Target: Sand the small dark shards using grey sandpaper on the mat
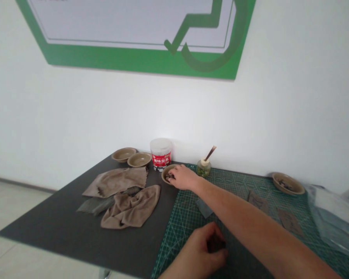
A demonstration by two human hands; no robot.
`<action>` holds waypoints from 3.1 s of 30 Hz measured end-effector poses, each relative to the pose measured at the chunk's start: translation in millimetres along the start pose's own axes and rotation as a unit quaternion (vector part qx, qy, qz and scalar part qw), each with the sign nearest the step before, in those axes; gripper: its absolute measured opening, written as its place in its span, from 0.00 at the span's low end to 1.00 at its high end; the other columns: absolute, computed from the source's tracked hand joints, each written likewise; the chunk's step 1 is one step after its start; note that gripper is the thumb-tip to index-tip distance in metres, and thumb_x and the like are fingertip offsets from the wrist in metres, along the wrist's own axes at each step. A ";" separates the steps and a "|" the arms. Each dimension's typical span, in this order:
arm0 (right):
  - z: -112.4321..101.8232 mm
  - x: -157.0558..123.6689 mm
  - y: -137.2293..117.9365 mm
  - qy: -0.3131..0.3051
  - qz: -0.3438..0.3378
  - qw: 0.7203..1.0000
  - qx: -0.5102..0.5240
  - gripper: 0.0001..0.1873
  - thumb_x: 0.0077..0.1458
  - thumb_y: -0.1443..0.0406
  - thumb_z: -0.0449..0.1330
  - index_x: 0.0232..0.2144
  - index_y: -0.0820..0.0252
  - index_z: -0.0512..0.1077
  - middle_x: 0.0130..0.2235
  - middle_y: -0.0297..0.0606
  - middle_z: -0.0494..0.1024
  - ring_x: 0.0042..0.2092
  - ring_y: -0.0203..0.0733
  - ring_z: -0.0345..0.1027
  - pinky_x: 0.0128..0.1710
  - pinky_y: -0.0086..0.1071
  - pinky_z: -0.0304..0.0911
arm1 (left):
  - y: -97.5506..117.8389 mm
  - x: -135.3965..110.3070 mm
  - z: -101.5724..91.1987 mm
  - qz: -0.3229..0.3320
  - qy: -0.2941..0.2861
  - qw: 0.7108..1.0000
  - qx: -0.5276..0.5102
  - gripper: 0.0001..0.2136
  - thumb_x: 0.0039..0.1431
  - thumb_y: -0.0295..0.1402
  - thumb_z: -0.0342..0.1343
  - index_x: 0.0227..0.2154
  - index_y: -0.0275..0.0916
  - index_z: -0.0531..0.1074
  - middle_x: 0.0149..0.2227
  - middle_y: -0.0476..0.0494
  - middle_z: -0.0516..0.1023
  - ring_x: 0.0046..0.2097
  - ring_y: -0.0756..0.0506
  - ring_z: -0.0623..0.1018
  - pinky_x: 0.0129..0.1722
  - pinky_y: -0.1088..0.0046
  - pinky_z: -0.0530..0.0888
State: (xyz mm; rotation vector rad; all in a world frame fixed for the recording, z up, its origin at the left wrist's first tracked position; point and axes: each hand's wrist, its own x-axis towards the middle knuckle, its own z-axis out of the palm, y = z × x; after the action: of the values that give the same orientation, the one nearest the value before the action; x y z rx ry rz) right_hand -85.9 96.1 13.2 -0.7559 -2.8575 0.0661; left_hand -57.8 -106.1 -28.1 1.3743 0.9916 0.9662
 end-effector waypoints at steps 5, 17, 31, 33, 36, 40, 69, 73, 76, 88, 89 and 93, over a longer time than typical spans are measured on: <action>2.9 15.7 6.8 -0.022 -0.024 0.999 -0.013 0.23 0.61 0.53 0.51 0.49 0.61 0.74 0.51 0.49 0.74 0.52 0.51 0.68 0.53 0.42 0.61 | -0.6 1.3 2.0 -0.004 0.002 1.000 -0.002 0.09 0.47 0.24 0.56 0.34 0.36 0.69 0.27 0.53 0.66 0.28 0.53 0.64 0.26 0.78 0.57; 2.9 2.1 4.8 -0.046 -0.072 0.996 -0.022 0.22 0.62 0.53 0.49 0.49 0.55 0.75 0.51 0.45 0.76 0.51 0.51 0.70 0.53 0.44 0.62 | 8.2 -1.3 0.8 -0.019 -0.004 1.000 0.011 0.08 0.48 0.23 0.56 0.34 0.36 0.69 0.28 0.53 0.68 0.29 0.53 0.64 0.26 0.78 0.59; 14.1 11.9 -7.0 -0.020 -0.114 0.993 -0.028 0.19 0.64 0.57 0.48 0.49 0.58 0.72 0.51 0.43 0.76 0.54 0.47 0.67 0.58 0.43 0.56 | 9.8 -1.6 2.0 -0.021 -0.005 0.999 0.036 0.09 0.48 0.22 0.55 0.34 0.36 0.70 0.29 0.53 0.68 0.29 0.53 0.65 0.26 0.79 0.59; 17.4 14.1 -6.8 -0.021 -0.119 0.992 -0.033 0.19 0.65 0.57 0.48 0.49 0.57 0.71 0.51 0.42 0.76 0.53 0.46 0.68 0.57 0.43 0.57 | 11.0 -2.0 2.5 -0.020 -0.004 0.999 0.039 0.10 0.48 0.22 0.55 0.34 0.36 0.70 0.30 0.53 0.69 0.30 0.53 0.65 0.27 0.79 0.60; 21.3 17.1 -7.8 -0.017 -0.108 0.993 -0.042 0.19 0.65 0.57 0.46 0.49 0.58 0.71 0.50 0.44 0.77 0.52 0.48 0.69 0.55 0.45 0.59 | 12.2 -2.2 3.4 -0.021 -0.008 0.999 0.032 0.11 0.47 0.21 0.54 0.35 0.35 0.71 0.31 0.52 0.70 0.31 0.52 0.66 0.28 0.78 0.60; 23.0 19.7 -10.3 -0.013 -0.089 0.995 -0.047 0.20 0.65 0.57 0.46 0.48 0.58 0.72 0.48 0.46 0.78 0.49 0.49 0.71 0.53 0.45 0.61 | 13.0 -1.5 4.1 -0.020 -0.016 0.999 0.034 0.13 0.47 0.21 0.53 0.38 0.35 0.72 0.33 0.49 0.72 0.32 0.51 0.68 0.29 0.77 0.61; -78.4 -129.0 51.0 0.097 0.100 0.988 0.063 0.20 0.67 0.56 0.46 0.43 0.58 0.75 0.39 0.41 0.80 0.41 0.43 0.72 0.40 0.33 0.60 | 1.4 3.3 -7.0 -0.031 0.082 0.991 0.098 0.06 0.51 0.22 0.54 0.33 0.37 0.70 0.29 0.51 0.69 0.32 0.50 0.69 0.32 0.76 0.64; -82.4 -227.1 94.6 0.075 0.201 0.974 0.073 0.16 0.64 0.57 0.50 0.40 0.57 0.76 0.36 0.39 0.80 0.38 0.42 0.72 0.38 0.33 0.58 | 5.0 8.7 -16.0 -0.047 0.079 0.991 0.100 0.04 0.51 0.25 0.57 0.30 0.38 0.70 0.29 0.49 0.73 0.32 0.49 0.71 0.32 0.76 0.65; -75.0 -283.3 111.0 0.067 0.265 0.958 0.081 0.15 0.62 0.58 0.53 0.42 0.58 0.76 0.39 0.40 0.79 0.42 0.44 0.71 0.43 0.34 0.59 | 15.6 18.1 -12.4 -0.072 0.061 0.990 0.106 0.04 0.53 0.30 0.59 0.31 0.38 0.72 0.28 0.49 0.73 0.30 0.49 0.70 0.30 0.76 0.65; -27.3 -327.3 104.5 0.070 0.259 0.960 0.078 0.30 0.58 0.52 0.57 0.60 0.54 0.64 0.61 0.45 0.65 0.61 0.53 0.55 0.59 0.47 0.53 | 35.5 75.6 78.2 -0.055 -0.108 0.969 0.214 0.11 0.51 0.24 0.55 0.36 0.39 0.77 0.34 0.48 0.78 0.38 0.47 0.75 0.40 0.73 0.68; -24.0 -327.3 105.0 0.079 0.270 0.957 0.072 0.30 0.58 0.52 0.57 0.60 0.54 0.64 0.62 0.46 0.64 0.62 0.53 0.55 0.59 0.47 0.53 | 35.6 78.6 81.6 -0.052 -0.116 0.968 0.216 0.11 0.51 0.24 0.54 0.36 0.39 0.77 0.34 0.48 0.78 0.37 0.47 0.75 0.39 0.73 0.68; -11.8 -324.7 106.4 0.105 0.327 0.938 0.039 0.34 0.58 0.50 0.56 0.62 0.59 0.61 0.64 0.50 0.60 0.63 0.57 0.52 0.60 0.50 0.51 | 31.2 87.9 92.4 -0.038 -0.147 0.965 0.213 0.12 0.51 0.25 0.54 0.38 0.39 0.77 0.34 0.49 0.78 0.36 0.48 0.75 0.37 0.74 0.68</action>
State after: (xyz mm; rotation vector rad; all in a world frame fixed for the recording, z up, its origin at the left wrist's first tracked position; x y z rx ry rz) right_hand 245.1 28.1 -38.9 -1.5528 -2.2745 0.1739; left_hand 58.2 -51.6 0.5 1.7607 1.0509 0.4829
